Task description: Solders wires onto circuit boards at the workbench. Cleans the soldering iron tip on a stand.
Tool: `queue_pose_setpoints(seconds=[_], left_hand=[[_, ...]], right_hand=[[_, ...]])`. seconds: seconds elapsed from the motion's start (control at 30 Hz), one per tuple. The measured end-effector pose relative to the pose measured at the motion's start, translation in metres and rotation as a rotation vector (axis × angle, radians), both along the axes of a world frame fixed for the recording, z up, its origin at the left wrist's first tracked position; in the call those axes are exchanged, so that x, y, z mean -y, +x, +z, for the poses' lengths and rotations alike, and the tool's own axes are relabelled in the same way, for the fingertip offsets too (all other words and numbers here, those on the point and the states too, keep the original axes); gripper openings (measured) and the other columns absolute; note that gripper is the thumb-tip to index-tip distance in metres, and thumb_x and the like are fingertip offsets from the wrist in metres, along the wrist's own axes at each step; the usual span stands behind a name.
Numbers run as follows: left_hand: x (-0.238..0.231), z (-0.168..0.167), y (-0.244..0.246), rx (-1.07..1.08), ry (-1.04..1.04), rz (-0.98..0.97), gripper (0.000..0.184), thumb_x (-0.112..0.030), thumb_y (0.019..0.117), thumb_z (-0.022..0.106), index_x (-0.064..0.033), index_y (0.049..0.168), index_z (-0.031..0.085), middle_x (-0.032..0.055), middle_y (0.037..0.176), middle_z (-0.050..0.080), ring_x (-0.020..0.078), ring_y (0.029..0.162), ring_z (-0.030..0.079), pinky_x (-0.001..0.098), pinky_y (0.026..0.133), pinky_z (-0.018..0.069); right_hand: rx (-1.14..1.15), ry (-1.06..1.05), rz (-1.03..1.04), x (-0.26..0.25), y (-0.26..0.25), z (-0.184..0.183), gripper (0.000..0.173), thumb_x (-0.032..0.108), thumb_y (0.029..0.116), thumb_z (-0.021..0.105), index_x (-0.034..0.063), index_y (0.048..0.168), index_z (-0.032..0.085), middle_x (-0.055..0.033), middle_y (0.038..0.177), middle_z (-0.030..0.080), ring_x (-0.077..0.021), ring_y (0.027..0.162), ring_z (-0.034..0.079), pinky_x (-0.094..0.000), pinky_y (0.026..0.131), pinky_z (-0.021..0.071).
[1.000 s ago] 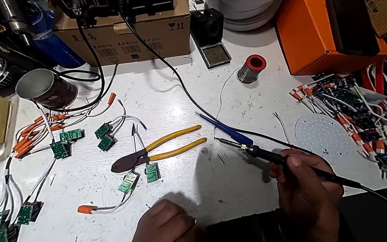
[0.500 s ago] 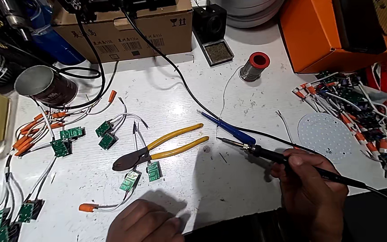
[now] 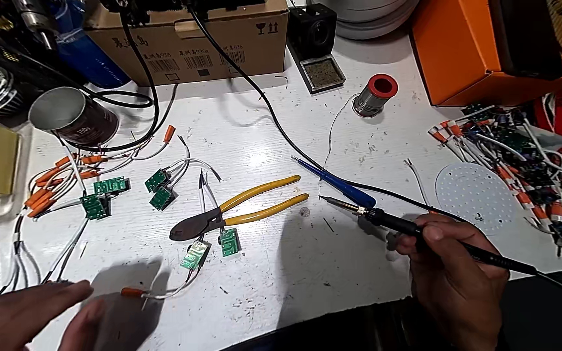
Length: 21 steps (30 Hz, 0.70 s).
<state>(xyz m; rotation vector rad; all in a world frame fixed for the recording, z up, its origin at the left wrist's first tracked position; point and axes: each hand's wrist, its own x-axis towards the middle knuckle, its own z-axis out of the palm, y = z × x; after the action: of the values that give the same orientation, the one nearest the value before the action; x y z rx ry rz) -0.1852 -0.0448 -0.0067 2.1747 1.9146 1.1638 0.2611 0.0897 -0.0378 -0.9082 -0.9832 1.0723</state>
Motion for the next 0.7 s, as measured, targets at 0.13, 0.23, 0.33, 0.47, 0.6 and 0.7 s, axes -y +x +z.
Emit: queue_pose_setpoints(seconds=[0.13,0.23,0.33,0.47,0.6,0.7], left_hand=[[-0.002,-0.005,-0.022,-0.048,-0.037,0.059,0.027,-0.019,0.0985,0.068,0.0071,0.104,0.067,0.0224,0.093,0.066,0.0236,0.092,0.064,0.0347,0.085,0.0519],[-0.010,-0.021,-0.038,-0.071,0.015,0.093,0.026,-0.019,0.0977,0.068,0.0072,0.102,0.068,0.0232,0.092,0.066,0.0255,0.091,0.066,0.0362,0.082,0.0537],[-0.017,-0.038,-0.042,-0.081,0.048,0.095,0.027,-0.020,0.0988,0.067,0.0069,0.106,0.067,0.0245,0.094,0.066,0.0269,0.091,0.064,0.0369,0.083,0.0523],[-0.013,-0.049,-0.044,-0.069,0.022,0.099,0.030,-0.023,0.0991,0.067,0.0063,0.105,0.067,0.0253,0.094,0.066,0.0289,0.092,0.064,0.0389,0.083,0.0517],[-0.012,-0.052,-0.046,-0.027,0.034,0.127,0.030,-0.023,0.0982,0.068,0.0060,0.102,0.068,0.0234,0.094,0.067,0.0265,0.092,0.066,0.0370,0.082,0.0531],[-0.013,-0.054,-0.047,-0.001,0.042,0.124,0.029,-0.024,0.0974,0.069,0.0044,0.102,0.069,0.0215,0.094,0.067,0.0244,0.091,0.066,0.0358,0.082,0.0539]], right_hand=[[-0.018,-0.027,-0.004,0.001,0.000,0.002,0.007,0.006,0.0963,0.066,0.0034,0.091,0.069,-0.0120,0.090,0.072,-0.0174,0.065,0.070,-0.0290,0.060,0.0630],[-0.034,-0.090,-0.017,0.001,0.001,0.005,0.007,0.006,0.0970,0.065,0.0020,0.092,0.069,-0.0137,0.087,0.073,-0.0185,0.065,0.072,-0.0299,0.060,0.0639],[-0.045,-0.135,-0.035,0.001,0.000,0.007,0.009,0.006,0.0977,0.063,0.0018,0.092,0.069,-0.0139,0.085,0.073,-0.0181,0.064,0.072,-0.0293,0.059,0.0635],[-0.070,-0.168,-0.043,0.001,0.000,0.011,0.010,0.005,0.0974,0.062,0.0029,0.089,0.068,-0.0136,0.083,0.074,-0.0163,0.063,0.072,-0.0271,0.057,0.0630],[-0.044,-0.167,-0.036,0.000,0.001,0.011,0.011,0.007,0.0976,0.063,0.0044,0.089,0.069,-0.0117,0.082,0.074,-0.0148,0.063,0.072,-0.0259,0.057,0.0624],[-0.032,-0.162,-0.037,0.000,0.001,0.011,0.012,0.006,0.0976,0.063,0.0041,0.088,0.070,-0.0117,0.082,0.074,-0.0146,0.062,0.071,-0.0259,0.057,0.0622]])
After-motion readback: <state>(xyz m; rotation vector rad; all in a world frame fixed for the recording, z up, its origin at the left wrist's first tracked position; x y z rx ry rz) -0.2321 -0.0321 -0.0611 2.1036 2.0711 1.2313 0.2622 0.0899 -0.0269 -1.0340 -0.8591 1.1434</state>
